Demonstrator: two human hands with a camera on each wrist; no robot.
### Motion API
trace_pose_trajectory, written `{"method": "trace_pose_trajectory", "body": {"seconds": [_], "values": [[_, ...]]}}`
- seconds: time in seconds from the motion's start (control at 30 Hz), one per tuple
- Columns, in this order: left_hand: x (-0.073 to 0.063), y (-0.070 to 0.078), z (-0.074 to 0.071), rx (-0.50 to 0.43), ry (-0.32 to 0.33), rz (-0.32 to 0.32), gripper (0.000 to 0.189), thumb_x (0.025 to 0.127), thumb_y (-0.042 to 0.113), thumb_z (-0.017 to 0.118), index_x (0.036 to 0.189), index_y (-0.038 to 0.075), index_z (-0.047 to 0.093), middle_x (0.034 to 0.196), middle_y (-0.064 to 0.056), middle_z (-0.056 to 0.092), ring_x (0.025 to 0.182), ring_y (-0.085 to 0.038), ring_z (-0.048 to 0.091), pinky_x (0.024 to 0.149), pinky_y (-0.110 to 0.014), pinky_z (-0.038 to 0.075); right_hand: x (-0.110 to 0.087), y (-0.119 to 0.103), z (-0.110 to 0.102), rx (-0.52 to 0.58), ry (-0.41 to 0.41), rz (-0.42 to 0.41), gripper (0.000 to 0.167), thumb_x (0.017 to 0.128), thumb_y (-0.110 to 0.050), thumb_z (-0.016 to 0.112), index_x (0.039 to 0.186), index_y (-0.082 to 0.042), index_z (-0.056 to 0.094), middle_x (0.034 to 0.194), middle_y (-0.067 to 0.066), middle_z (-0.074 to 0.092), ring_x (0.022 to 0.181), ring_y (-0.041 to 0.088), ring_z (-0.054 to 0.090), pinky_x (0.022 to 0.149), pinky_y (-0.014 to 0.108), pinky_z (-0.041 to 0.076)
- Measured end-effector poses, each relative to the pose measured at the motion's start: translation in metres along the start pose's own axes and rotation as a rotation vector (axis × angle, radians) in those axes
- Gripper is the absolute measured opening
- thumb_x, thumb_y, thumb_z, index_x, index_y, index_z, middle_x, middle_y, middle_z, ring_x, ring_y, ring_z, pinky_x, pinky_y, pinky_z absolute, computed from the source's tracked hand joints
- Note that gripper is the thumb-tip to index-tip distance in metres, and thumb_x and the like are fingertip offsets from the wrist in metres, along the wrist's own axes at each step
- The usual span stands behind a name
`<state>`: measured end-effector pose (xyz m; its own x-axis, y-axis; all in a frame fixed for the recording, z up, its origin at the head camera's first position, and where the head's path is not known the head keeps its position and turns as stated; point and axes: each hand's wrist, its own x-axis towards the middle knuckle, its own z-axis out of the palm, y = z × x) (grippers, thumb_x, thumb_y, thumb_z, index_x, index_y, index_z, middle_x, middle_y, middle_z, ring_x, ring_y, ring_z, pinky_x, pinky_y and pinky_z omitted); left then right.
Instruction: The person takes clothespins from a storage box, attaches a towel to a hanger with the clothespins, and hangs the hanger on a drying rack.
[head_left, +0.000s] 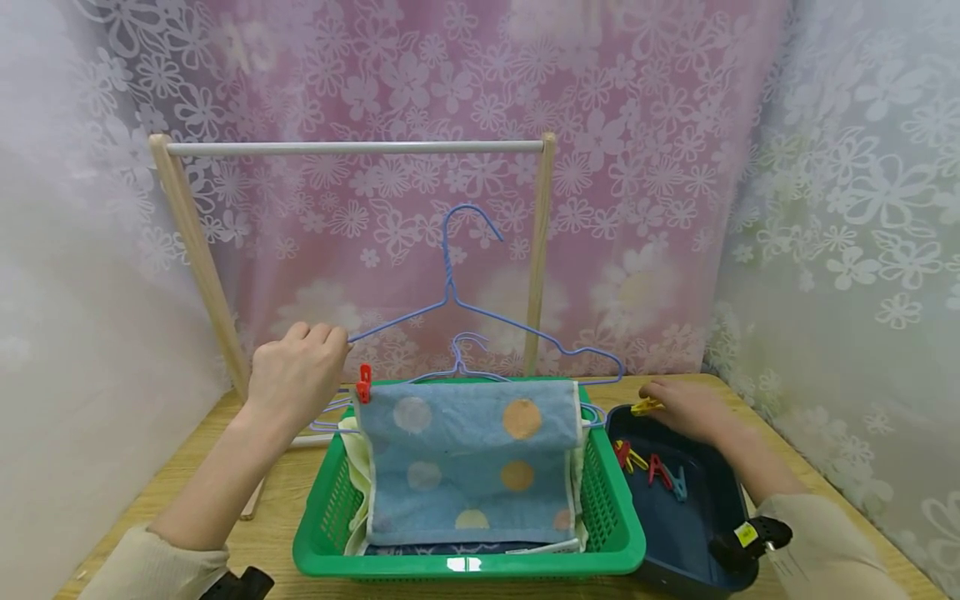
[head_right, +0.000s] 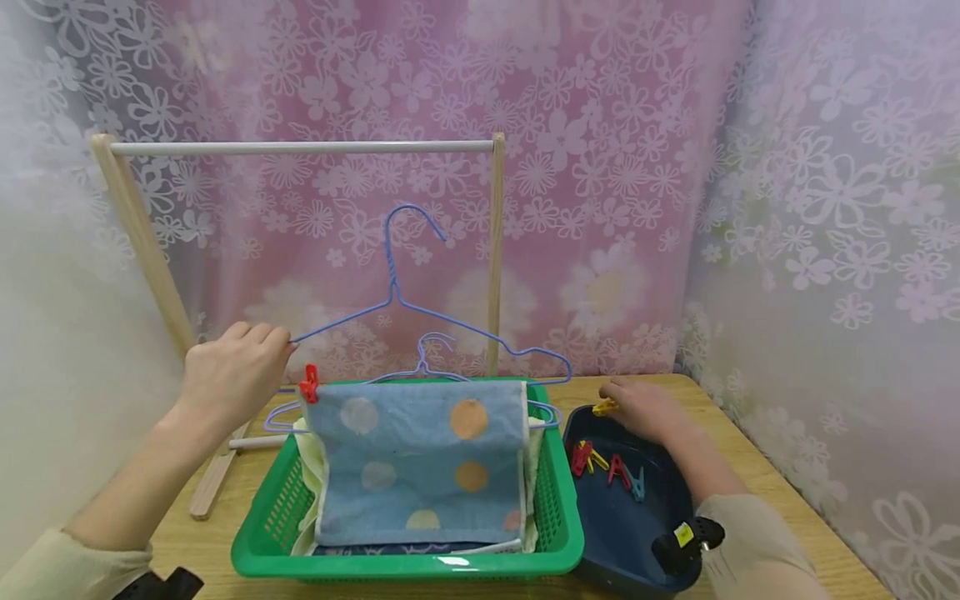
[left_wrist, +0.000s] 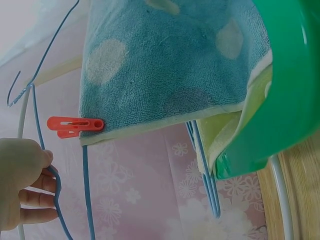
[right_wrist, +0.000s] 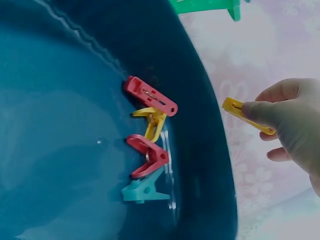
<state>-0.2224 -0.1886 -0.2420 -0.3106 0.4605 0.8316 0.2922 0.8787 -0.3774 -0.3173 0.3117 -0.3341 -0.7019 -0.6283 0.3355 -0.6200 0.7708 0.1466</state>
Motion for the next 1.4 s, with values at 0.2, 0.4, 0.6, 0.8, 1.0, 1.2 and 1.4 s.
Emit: {"method": "trace_pose_trajectory", "body": {"seconds": [0.2,0.4,0.6,0.8,1.0,1.2,1.4], "values": [[0.000,0.000,0.001,0.002,0.012,-0.001,0.025,0.080,0.001,0.053,0.059,0.004,0.040,0.054,-0.008,0.045,0.045,-0.023,0.037,0.031,-0.027,0.017,0.003,-0.003,-0.013,-0.003,0.053,-0.015,0.023,0.075,-0.009,0.074,0.095,-0.003,0.065,0.088,0.009,0.063,0.077,0.028,0.060,0.065,0.041,0.050],[0.000,0.000,0.001,0.001,0.018,-0.003,0.024,0.080,0.000,0.053,0.059,0.005,0.041,0.054,-0.008,0.045,0.045,-0.023,0.037,0.031,-0.027,0.017,0.005,-0.003,-0.021,0.057,0.196,-0.060,0.024,0.069,-0.007,0.079,0.082,-0.005,0.059,0.076,0.003,0.055,0.065,0.017,0.054,0.056,0.033,0.047],[0.000,0.000,0.000,-0.004,0.002,-0.008,0.023,0.079,-0.001,0.052,0.060,0.004,0.041,0.054,-0.008,0.045,0.045,-0.022,0.036,0.031,-0.026,0.017,0.005,-0.003,-0.026,0.052,0.320,-0.122,0.031,0.061,-0.002,0.082,0.073,-0.010,0.054,0.071,-0.003,0.047,0.059,0.010,0.045,0.049,0.026,0.041],[0.000,0.000,-0.001,-0.012,-0.012,-0.019,0.027,0.078,0.001,0.059,0.059,0.005,0.040,0.053,-0.007,0.042,0.045,-0.023,0.038,0.031,-0.027,0.018,0.007,-0.006,-0.038,0.033,0.382,-0.108,0.029,0.062,0.003,0.080,0.076,-0.007,0.056,0.081,0.005,0.051,0.061,0.016,0.051,0.051,0.029,0.045],[0.000,0.000,-0.001,-0.014,-0.006,-0.011,0.029,0.077,0.001,0.060,0.059,0.005,0.038,0.052,-0.006,0.040,0.045,-0.023,0.038,0.031,-0.027,0.017,0.011,-0.010,-0.053,0.007,0.467,-0.099,0.029,0.064,0.009,0.077,0.086,0.002,0.059,0.095,0.017,0.054,0.074,0.025,0.055,0.058,0.038,0.049],[0.000,0.000,0.000,-0.014,0.003,-0.006,0.027,0.078,0.001,0.058,0.059,0.005,0.039,0.052,-0.006,0.040,0.045,-0.024,0.038,0.031,-0.027,0.017,0.016,-0.015,-0.064,0.044,0.568,-0.116,0.029,0.062,0.017,0.074,0.084,0.005,0.059,0.094,0.021,0.054,0.078,0.029,0.055,0.059,0.036,0.050],[0.000,0.001,0.001,-0.018,0.018,-0.001,0.026,0.080,0.001,0.055,0.059,0.005,0.039,0.053,-0.006,0.041,0.045,-0.023,0.037,0.031,-0.026,0.016,0.021,-0.021,-0.073,0.058,0.687,-0.145,0.032,0.060,0.023,0.071,0.086,0.007,0.061,0.096,0.024,0.055,0.085,0.033,0.056,0.065,0.032,0.046]]}}
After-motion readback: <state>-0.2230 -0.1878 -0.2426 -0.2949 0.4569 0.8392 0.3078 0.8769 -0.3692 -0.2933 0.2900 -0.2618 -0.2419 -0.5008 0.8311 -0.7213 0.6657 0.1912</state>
